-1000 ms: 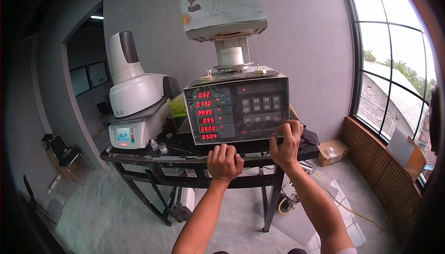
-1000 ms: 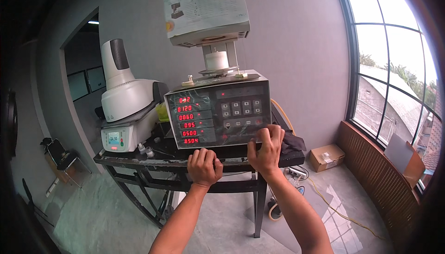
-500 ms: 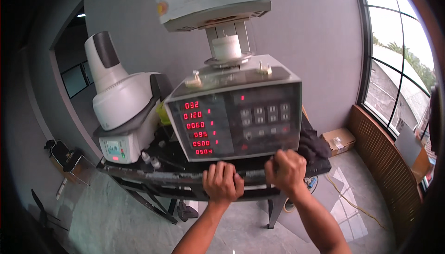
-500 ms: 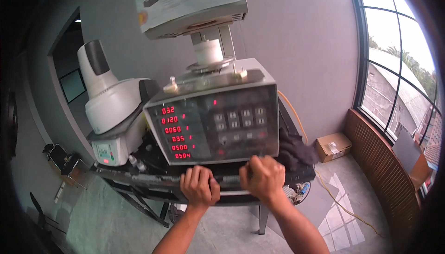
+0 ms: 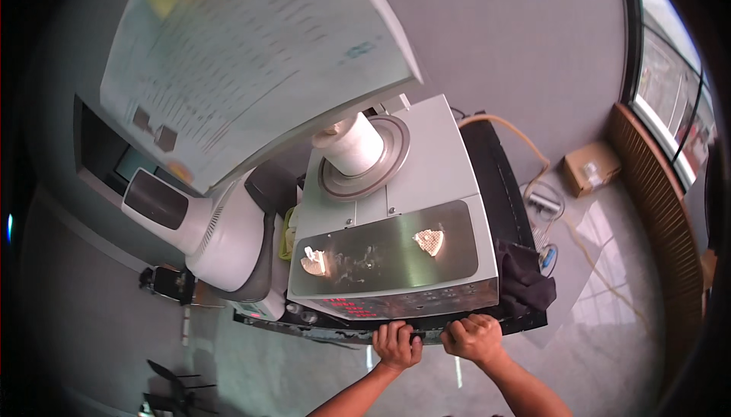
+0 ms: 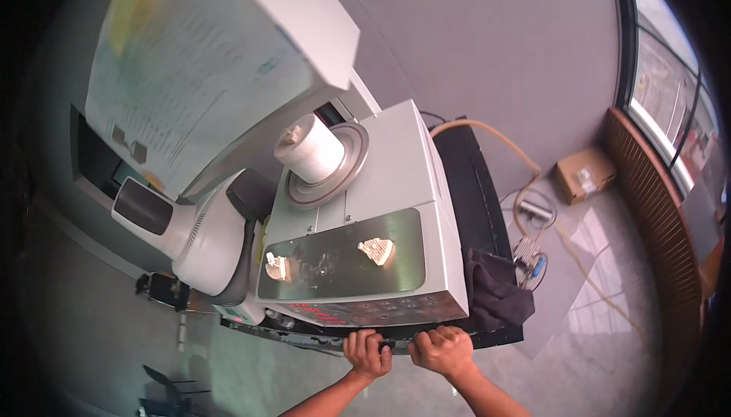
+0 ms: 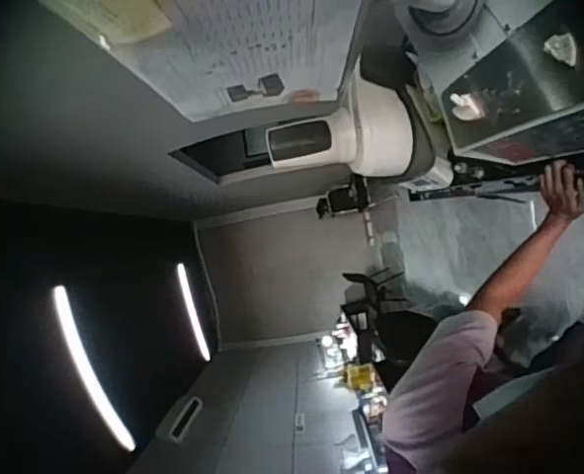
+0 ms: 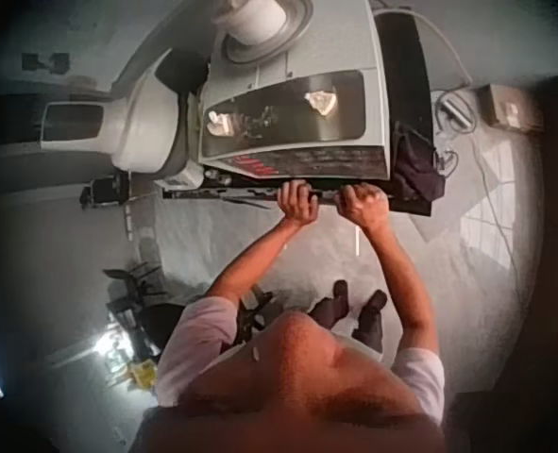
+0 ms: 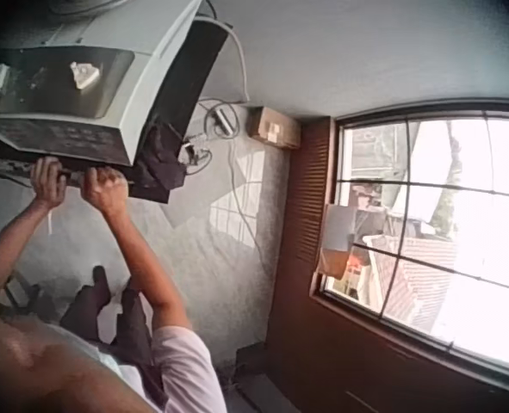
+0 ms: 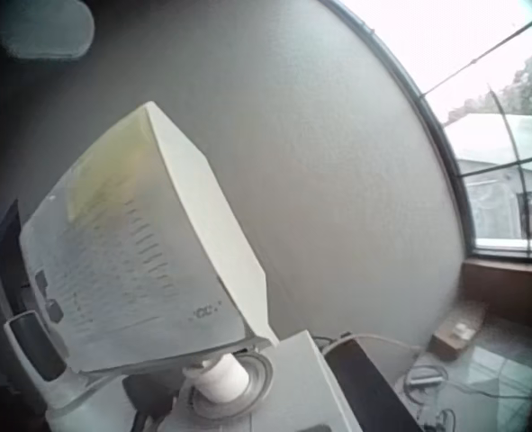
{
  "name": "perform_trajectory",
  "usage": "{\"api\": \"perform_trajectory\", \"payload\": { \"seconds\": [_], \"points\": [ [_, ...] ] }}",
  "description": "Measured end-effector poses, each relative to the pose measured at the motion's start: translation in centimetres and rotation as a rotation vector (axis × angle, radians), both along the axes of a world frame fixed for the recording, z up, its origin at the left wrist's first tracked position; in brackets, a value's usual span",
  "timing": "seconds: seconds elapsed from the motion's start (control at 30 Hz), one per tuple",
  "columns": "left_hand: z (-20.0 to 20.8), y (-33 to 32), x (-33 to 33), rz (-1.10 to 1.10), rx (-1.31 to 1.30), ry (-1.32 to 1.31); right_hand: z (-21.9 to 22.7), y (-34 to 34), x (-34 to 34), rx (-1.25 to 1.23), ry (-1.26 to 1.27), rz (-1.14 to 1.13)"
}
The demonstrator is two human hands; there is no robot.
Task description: The person cleans a dental bridge by hand, places it on a ceramic surface, and then uses their finger to press buttons on the control panel of a dental furnace.
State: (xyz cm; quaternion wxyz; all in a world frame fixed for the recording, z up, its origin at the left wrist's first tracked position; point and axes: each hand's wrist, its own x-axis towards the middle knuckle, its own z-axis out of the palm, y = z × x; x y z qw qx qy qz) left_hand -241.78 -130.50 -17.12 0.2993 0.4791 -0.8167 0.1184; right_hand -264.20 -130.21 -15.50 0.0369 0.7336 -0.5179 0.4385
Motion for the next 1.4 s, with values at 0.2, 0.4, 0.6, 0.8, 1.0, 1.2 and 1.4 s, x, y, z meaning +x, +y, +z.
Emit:
{"api": "perform_trajectory", "payload": {
  "seconds": [0.2, 0.4, 0.6, 0.8, 1.0, 1.2, 1.4],
  "points": [
    [-0.1, -0.5, 0.3, -0.003, 0.01, -0.023, 0.2, -0.7, 0.1, -0.004, -0.054, 0.001],
    [0.2, -0.5, 0.2, 0.017, 0.013, -0.055, 0.2, -0.6, -0.2, 0.009, -0.116, 0.035],
    [0.2, -0.3, 0.3, 0.015, 0.026, -0.053, 0.6, -0.6, -0.1, 0.018, -0.117, 0.02],
    [0.1, -0.2, 0.3, 0.018, 0.048, -0.062, 0.4, -0.7, -0.1, 0.018, -0.122, 0.033],
    [0.2, -0.4, -0.1, 0.015, 0.03, -0.054, 0.5, -0.6, -0.4, 0.051, -0.105, 0.038],
    [0.2, -0.4, 0.1, 0.039, 0.003, -0.039, 0.9, -0.6, -0.1, 0.062, -0.09, 0.026],
    [0.3, 0.1, 0.8, 0.045, 0.053, -0.039, 1.0, -0.5, 0.2, 0.048, -0.141, 0.08]
  ]
}}
